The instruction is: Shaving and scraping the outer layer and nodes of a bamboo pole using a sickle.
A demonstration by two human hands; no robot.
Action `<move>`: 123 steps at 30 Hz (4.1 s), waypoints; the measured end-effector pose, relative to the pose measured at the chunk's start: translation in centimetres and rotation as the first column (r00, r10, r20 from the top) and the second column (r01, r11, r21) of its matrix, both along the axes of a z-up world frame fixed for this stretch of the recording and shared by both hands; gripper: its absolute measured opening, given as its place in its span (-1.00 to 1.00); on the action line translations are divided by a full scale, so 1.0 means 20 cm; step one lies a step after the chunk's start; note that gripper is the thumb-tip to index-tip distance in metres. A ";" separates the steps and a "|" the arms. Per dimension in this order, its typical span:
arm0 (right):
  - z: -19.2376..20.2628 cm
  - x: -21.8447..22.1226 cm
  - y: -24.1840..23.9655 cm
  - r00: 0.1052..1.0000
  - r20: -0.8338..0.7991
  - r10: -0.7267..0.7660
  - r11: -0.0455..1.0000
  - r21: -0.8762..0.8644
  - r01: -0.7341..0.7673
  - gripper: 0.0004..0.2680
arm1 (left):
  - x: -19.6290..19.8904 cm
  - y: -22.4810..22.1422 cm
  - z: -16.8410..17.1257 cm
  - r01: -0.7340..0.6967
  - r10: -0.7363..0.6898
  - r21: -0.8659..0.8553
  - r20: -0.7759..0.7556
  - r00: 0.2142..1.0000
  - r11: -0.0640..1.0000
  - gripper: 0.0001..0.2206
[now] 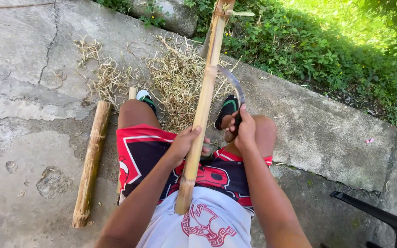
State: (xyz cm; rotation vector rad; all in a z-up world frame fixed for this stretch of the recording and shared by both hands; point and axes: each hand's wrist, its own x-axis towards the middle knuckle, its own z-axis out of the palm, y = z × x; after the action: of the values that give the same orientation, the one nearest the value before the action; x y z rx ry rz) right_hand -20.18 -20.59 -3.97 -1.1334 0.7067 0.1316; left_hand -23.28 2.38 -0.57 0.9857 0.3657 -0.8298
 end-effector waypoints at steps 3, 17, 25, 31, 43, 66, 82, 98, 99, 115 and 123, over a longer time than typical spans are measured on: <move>-0.04 -0.03 -0.05 0.996 0.039 -0.082 0.996 0.036 0.080 -0.63 | -0.05 -0.07 -0.04 -0.088 0.053 0.231 0.153 0.987 0.969 -0.57; 0.13 0.08 0.02 0.985 0.138 -0.099 0.994 0.063 0.092 -0.60 | -0.01 -0.11 0.07 -0.120 -0.222 0.697 0.381 0.898 0.707 -0.51; 0.16 -0.01 0.04 0.983 0.142 -0.118 0.983 0.154 0.096 -0.62 | 0.00 -0.06 0.07 -0.094 0.011 0.367 0.222 0.975 0.926 -0.57; 0.13 -0.11 -0.07 0.975 0.176 -0.137 0.980 0.168 0.107 -0.61 | -0.25 0.10 0.23 -0.011 -0.065 0.284 0.255 0.965 0.959 -0.56; 0.18 -0.18 -0.08 0.977 0.120 -0.177 0.969 0.194 0.152 -0.63 | -0.55 0.31 0.27 -0.049 -0.318 0.668 0.416 0.852 0.743 -0.37; 0.04 0.19 -0.02 0.988 0.151 -0.025 0.993 -0.113 0.043 -0.65 | -0.48 0.11 0.16 0.300 -0.633 0.744 0.208 0.745 0.597 -0.35; -0.05 1.10 -0.06 0.906 0.198 0.375 0.541 -0.840 -0.040 -0.67 | 1.54 -0.14 -0.10 -0.657 -0.776 0.667 0.600 0.195 0.351 -0.51; 0.00 1.23 -0.15 0.792 0.250 0.557 0.408 -0.913 0.001 -0.58 | 1.69 -0.19 -0.02 -0.685 -0.680 0.669 0.646 0.345 0.287 -0.69; 0.01 1.19 -0.14 0.808 0.202 0.553 0.429 -0.901 -0.068 -0.59 | 1.66 -0.19 -0.01 -0.670 -0.687 0.684 0.635 0.353 0.288 -0.69; 0.10 0.58 -0.07 0.718 -0.230 0.657 0.612 -0.394 -0.686 -0.75 | 0.95 -0.01 0.39 0.008 -0.804 1.000 0.000 0.595 0.006 -0.72; -0.12 1.14 -0.11 0.840 0.225 0.494 0.603 -0.785 -0.144 -0.70 | 1.59 -0.23 0.10 -0.485 -0.747 0.853 0.448 0.491 0.192 -0.78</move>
State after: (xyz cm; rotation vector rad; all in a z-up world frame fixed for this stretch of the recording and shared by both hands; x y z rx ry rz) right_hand 2.64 -22.86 -6.37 -2.0261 0.1058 -0.1178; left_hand 8.52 -2.20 1.44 2.6817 -0.2624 0.0439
